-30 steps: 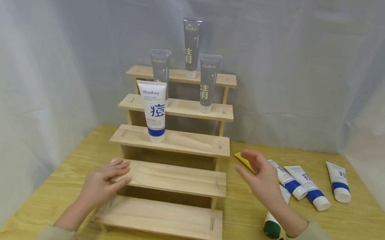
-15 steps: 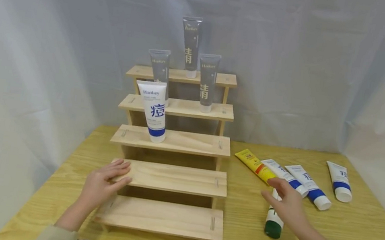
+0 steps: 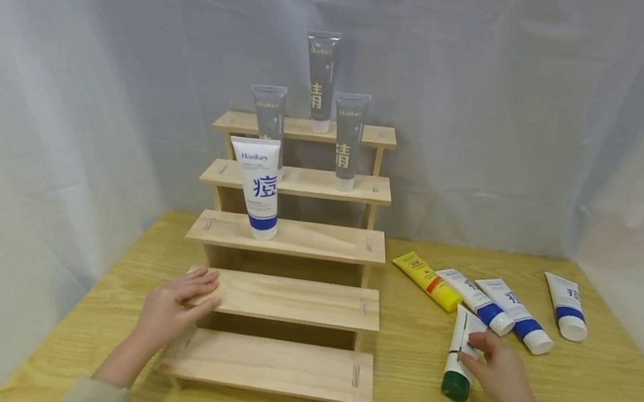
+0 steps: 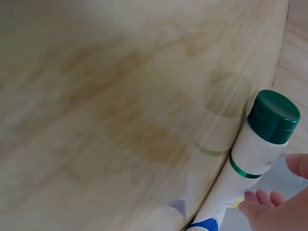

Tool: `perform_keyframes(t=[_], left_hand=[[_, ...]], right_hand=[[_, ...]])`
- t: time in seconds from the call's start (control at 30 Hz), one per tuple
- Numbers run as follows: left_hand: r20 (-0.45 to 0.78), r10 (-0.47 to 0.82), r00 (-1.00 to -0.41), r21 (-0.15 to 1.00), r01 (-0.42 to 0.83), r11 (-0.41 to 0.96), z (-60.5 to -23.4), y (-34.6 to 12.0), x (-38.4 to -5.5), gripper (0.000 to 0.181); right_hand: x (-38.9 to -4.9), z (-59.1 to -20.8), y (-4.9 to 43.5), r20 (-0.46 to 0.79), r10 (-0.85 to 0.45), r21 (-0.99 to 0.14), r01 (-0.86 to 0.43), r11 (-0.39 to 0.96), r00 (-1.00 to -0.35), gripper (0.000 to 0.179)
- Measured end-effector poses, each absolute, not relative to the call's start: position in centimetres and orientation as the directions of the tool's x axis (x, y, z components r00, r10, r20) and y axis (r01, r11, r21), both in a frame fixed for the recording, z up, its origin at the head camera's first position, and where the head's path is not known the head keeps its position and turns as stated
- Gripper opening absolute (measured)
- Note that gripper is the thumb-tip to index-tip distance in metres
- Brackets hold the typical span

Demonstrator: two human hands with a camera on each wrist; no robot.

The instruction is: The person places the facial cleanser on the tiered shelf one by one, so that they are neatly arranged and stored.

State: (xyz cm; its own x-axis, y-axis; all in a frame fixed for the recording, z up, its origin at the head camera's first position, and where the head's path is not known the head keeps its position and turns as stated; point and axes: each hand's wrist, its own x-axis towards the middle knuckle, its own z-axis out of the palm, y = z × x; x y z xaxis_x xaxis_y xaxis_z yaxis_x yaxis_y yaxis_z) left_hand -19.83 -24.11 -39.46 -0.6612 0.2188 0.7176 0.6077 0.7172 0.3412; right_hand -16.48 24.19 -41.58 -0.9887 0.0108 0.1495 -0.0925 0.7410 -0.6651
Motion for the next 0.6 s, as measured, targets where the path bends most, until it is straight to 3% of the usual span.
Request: perform_keyframes(t=[0.6], left_hand=[[0.687, 0.206, -0.696, 0.369, 0.58, 0.727, -39.4, -24.1, -19.7, 0.03]], right_hand=[[-16.9, -42.2, 25.5, -0.044, 0.098, -0.675, 0.102, 0.731, -0.994, 0.058]])
